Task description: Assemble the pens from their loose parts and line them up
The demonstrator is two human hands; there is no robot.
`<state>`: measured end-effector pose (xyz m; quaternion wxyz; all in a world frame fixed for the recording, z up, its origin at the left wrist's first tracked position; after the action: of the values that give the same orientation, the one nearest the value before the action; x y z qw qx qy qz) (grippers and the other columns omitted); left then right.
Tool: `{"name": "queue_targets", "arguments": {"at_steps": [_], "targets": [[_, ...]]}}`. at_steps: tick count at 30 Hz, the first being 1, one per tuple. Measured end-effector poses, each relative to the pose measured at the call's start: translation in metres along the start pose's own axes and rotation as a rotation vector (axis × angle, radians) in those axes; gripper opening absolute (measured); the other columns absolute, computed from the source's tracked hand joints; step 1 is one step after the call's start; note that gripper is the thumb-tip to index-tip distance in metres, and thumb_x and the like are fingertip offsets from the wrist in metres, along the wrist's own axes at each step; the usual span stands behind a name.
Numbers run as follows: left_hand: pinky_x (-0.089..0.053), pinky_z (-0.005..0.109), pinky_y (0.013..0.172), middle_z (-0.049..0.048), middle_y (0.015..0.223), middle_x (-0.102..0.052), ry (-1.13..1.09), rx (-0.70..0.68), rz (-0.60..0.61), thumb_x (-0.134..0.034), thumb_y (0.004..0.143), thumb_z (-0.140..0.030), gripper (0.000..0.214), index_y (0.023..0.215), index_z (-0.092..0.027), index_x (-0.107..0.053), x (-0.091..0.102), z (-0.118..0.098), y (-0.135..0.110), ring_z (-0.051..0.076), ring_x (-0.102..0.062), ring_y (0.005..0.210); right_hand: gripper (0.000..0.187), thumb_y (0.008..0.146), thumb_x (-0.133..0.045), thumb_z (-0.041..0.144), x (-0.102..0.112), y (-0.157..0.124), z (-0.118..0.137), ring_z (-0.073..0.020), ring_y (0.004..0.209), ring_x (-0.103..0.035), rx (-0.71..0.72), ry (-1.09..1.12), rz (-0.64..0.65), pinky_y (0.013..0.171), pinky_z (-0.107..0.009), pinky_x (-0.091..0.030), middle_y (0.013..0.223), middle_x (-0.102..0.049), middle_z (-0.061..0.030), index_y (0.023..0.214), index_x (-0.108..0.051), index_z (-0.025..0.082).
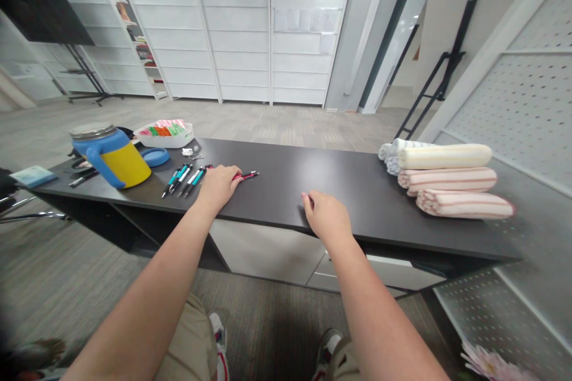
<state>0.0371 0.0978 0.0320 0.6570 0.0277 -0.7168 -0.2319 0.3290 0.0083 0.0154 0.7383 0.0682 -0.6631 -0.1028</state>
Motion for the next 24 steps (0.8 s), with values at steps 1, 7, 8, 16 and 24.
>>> {"name": "queue_targets", "arguments": {"at_steps": [1,7,8,16,24], "targets": [[-0.042,0.04,0.092,0.0098,0.108,-0.078,-0.003,0.022,-0.001,-0.055,0.106,-0.037,0.02,0.115,-0.024,-0.068,-0.001,0.001,0.0,0.029,-0.069,0.107,0.042,0.111,-0.043,0.046,0.0,0.0,0.003,-0.0207,0.073,-0.066,-0.007,0.001,-0.002,0.061,-0.032,-0.027,0.085,-0.076,-0.0079,0.085,-0.067,0.022],[-0.046,0.038,0.092,0.0111,0.115,-0.078,-0.003,0.097,-0.003,-0.055,0.106,-0.033,0.02,0.118,-0.022,-0.066,-0.006,0.005,0.001,0.029,-0.073,0.108,0.039,0.111,-0.041,0.04,-0.006,0.004,0.043,-0.0232,0.084,-0.072,-0.036,0.036,-0.004,0.069,-0.031,-0.039,0.095,-0.078,-0.0122,0.094,-0.071,0.02],[-0.046,0.039,0.093,0.0115,0.116,-0.078,0.002,0.109,-0.006,-0.054,0.106,-0.033,0.02,0.118,-0.022,-0.065,-0.006,0.005,0.001,0.029,-0.073,0.109,0.039,0.111,-0.042,0.041,-0.008,0.005,0.051,-0.0235,0.085,-0.072,-0.025,0.047,-0.003,0.071,-0.031,-0.04,0.096,-0.079,-0.0125,0.096,-0.071,0.02],[-0.047,0.041,0.094,0.0163,0.11,-0.076,0.028,0.2,-0.021,-0.053,0.104,-0.029,0.024,0.12,-0.016,-0.065,-0.004,0.006,0.001,0.033,-0.072,0.109,0.042,0.112,-0.036,0.038,-0.012,0.01,0.074,-0.0243,0.089,-0.075,-0.037,0.081,0.01,0.079,-0.032,-0.047,0.098,-0.079,-0.0149,0.104,-0.072,0.017],[-0.046,0.043,0.098,0.0173,0.116,-0.072,0.03,0.191,-0.011,-0.052,0.104,-0.035,0.026,0.116,-0.017,-0.068,-0.001,0.004,0.001,0.033,-0.068,0.113,0.042,0.111,-0.038,0.036,-0.006,0.008,0.073,-0.0262,0.093,-0.076,-0.056,0.079,0.026,0.082,-0.033,-0.05,0.101,-0.079,-0.0157,0.106,-0.075,0.017]]}}
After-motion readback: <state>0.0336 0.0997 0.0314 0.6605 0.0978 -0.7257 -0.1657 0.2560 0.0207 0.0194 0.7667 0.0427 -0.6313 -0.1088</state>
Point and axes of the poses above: each hand's wrist, its own y-axis towards the middle knuckle, its own x-axis out of the back of the hand, z = x × y, the point moved 5 cm from there along y, towards the middle knuckle
